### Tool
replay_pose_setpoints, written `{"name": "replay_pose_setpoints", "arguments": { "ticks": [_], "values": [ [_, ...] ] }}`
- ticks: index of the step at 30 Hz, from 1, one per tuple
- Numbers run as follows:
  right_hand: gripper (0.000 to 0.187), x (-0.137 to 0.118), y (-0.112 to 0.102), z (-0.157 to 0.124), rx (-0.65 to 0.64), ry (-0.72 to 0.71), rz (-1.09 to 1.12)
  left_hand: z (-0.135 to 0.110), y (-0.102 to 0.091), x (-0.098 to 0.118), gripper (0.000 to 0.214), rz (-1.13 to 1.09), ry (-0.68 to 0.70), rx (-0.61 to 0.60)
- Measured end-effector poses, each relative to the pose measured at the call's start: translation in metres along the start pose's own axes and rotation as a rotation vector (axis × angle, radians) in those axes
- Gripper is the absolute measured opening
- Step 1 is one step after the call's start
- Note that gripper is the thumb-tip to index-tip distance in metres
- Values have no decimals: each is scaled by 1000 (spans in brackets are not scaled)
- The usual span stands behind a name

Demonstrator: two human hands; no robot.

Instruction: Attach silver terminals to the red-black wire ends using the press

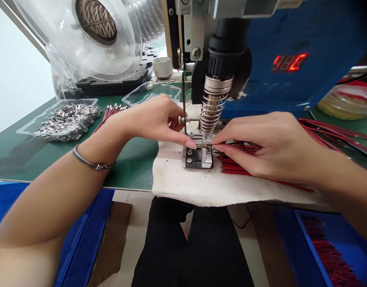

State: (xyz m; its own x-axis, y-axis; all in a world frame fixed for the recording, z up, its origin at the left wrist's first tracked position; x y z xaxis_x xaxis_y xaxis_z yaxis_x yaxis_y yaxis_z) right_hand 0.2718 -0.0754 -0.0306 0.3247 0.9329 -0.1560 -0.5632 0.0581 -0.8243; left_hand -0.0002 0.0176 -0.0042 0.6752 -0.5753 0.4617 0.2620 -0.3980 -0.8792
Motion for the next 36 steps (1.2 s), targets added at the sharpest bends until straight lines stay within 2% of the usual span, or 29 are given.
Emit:
{"name": "replay_pose_setpoints", "arguments": {
  "ticks": [3,7,14,20,24,28,36],
  "values": [
    [23,0,0,1,-12,35,13,-1,0,3,69,83,-46,61],
    [22,-1,-1,1,5,6,14,-2,1,7,71,112,-47,85],
    [19,-2,0,2,55,50,67,1,2,1,69,121,16,126],
    [16,-6,1,7,26,374,306,1,2,2,68,124,25,140],
    [18,-5,5,8,34,499,420,0,2,6,65,127,20,150],
    [18,-2,8,8,42,542,501,0,2,5,63,126,34,160],
    [20,-3,7,8,91,572,504,-1,2,7,61,150,55,165]
  ]
}}
Point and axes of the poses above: each hand's wrist, its own z-axis towards the middle knuckle, its own y-axis out of the palm, x = y × z, the point moved 1 cm from there along z, towards the middle knuckle, and after that the axes turned 13 degrees about -y, right-handed, at the moved point
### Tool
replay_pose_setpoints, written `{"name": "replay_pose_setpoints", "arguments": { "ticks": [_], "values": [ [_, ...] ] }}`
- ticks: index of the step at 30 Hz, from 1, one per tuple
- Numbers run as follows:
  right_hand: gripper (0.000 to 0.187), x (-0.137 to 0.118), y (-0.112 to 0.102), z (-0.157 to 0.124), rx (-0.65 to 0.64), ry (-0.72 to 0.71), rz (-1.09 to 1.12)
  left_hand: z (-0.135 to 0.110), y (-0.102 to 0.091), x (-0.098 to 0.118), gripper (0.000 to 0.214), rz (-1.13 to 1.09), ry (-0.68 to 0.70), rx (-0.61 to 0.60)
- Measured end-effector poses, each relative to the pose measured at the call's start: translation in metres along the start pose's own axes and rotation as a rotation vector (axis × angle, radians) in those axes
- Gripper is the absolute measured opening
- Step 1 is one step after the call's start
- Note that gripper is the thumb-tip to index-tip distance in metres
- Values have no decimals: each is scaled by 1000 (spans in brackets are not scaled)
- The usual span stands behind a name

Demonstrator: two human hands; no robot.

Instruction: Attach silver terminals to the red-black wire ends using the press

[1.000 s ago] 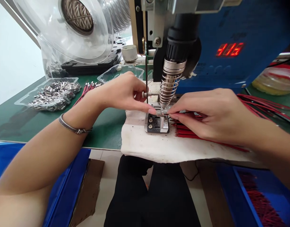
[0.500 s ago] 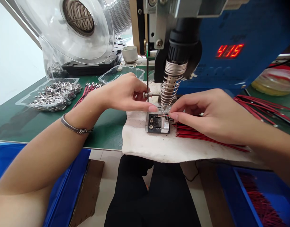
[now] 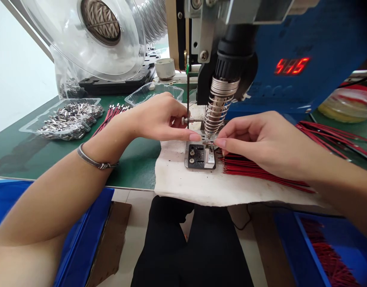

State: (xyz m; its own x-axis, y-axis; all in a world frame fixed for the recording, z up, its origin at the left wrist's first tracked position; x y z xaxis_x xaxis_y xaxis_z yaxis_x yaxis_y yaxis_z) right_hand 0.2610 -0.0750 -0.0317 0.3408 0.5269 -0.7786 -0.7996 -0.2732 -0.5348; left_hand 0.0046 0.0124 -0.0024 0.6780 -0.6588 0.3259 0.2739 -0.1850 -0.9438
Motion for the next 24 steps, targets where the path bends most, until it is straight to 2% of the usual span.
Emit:
{"name": "replay_pose_setpoints", "arguments": {
  "ticks": [12,19,24],
  "values": [
    [22,-1,0,0,-14,10,-43,0,0,0,66,22,-10,-23],
    [21,-4,3,-1,30,93,-12,0,0,-1,63,60,54,34],
    [20,-6,3,-1,24,72,-28,0,1,-1,65,59,57,51]
  ]
}}
Point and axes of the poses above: each hand's wrist, its own z-axis towards the middle knuckle, its own y-axis out of the palm, x = y × z, the point moved 1 cm from there along z, towards the middle knuckle, and after that the axes turned 13 degrees about -y, right-handed, at the moved point
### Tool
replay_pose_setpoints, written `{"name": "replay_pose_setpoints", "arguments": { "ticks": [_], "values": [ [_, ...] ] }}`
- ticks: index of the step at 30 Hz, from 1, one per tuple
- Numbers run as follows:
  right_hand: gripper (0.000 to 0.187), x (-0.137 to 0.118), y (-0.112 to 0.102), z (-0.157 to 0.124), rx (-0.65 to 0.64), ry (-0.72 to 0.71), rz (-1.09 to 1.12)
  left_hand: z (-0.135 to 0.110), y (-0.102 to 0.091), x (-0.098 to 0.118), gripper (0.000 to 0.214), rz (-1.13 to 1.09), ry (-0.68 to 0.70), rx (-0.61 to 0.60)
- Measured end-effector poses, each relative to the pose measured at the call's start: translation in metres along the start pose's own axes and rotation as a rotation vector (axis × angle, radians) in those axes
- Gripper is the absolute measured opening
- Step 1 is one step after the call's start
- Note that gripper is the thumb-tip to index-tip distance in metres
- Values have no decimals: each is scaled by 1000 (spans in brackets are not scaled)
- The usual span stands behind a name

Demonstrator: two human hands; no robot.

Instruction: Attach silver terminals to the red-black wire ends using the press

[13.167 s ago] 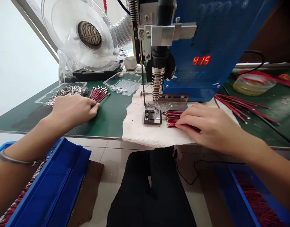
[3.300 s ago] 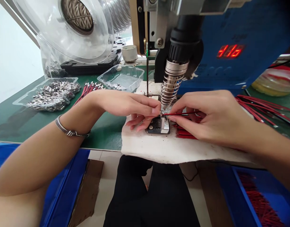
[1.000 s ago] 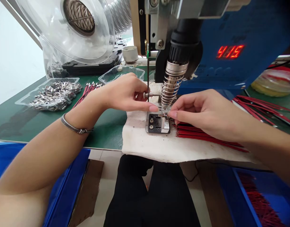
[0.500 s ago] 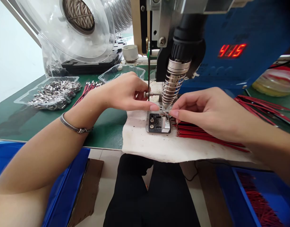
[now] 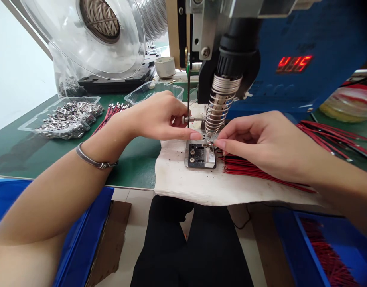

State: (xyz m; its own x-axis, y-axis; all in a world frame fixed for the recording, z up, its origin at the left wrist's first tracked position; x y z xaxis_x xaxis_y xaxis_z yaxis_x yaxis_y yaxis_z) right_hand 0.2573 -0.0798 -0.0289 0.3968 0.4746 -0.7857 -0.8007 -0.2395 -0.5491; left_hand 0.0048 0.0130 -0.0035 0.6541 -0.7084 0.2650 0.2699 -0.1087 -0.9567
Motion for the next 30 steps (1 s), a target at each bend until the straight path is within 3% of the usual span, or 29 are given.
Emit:
{"name": "replay_pose_setpoints", "arguments": {
  "ticks": [16,30],
  "values": [
    [22,-1,1,0,-10,-18,-109,0,3,-4,72,-22,56,47],
    [16,-3,0,-4,31,-72,-76,0,4,-5,69,-11,64,48]
  ]
}}
Point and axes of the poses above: each hand's wrist, its own z-axis towards the middle knuckle, its own y-axis out of the palm, x = y × z, the point moved 1 cm from there along z, towards the middle knuckle, and after that the axes turned 13 degrees about -y, right-handed, at the moved point
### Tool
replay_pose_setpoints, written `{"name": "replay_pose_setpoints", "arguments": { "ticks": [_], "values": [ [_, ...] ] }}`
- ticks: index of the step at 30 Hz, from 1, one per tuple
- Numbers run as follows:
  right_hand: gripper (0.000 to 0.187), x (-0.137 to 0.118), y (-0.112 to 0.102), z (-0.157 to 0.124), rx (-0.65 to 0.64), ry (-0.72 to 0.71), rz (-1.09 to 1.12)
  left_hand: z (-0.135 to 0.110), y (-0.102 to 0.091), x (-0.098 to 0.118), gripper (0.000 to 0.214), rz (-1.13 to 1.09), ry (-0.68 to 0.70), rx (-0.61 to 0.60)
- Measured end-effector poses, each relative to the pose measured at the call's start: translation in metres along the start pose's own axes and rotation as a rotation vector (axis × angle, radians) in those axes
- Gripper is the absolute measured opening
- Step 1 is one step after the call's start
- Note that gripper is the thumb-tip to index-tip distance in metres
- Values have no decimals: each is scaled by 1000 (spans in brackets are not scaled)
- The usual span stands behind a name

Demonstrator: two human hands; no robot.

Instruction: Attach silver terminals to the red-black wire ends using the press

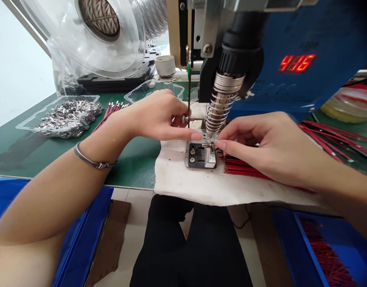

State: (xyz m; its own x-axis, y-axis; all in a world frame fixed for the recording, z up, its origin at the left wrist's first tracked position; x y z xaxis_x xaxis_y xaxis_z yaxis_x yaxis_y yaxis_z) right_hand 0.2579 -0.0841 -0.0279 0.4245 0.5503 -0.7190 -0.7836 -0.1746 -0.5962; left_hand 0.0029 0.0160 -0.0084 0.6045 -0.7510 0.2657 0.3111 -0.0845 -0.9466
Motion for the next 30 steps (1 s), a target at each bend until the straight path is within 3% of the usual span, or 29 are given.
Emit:
{"name": "replay_pose_setpoints", "arguments": {
  "ticks": [30],
  "values": [
    [17,0,-1,0,-24,-90,-51,-1,-1,2,62,-4,-25,2]
  ]
}}
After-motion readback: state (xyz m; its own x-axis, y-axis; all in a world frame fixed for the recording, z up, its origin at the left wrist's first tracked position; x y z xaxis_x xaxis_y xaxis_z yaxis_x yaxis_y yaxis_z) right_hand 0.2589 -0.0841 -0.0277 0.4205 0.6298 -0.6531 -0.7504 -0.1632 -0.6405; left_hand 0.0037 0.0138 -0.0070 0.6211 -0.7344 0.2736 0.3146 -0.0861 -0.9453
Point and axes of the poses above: each hand's wrist, its own z-axis towards the middle knuckle, its own y-axis out of the palm, x = y × z, the point moved 1 cm from there along z, towards the middle knuckle, and after that the axes turned 13 degrees about -y, right-handed, at the moved point
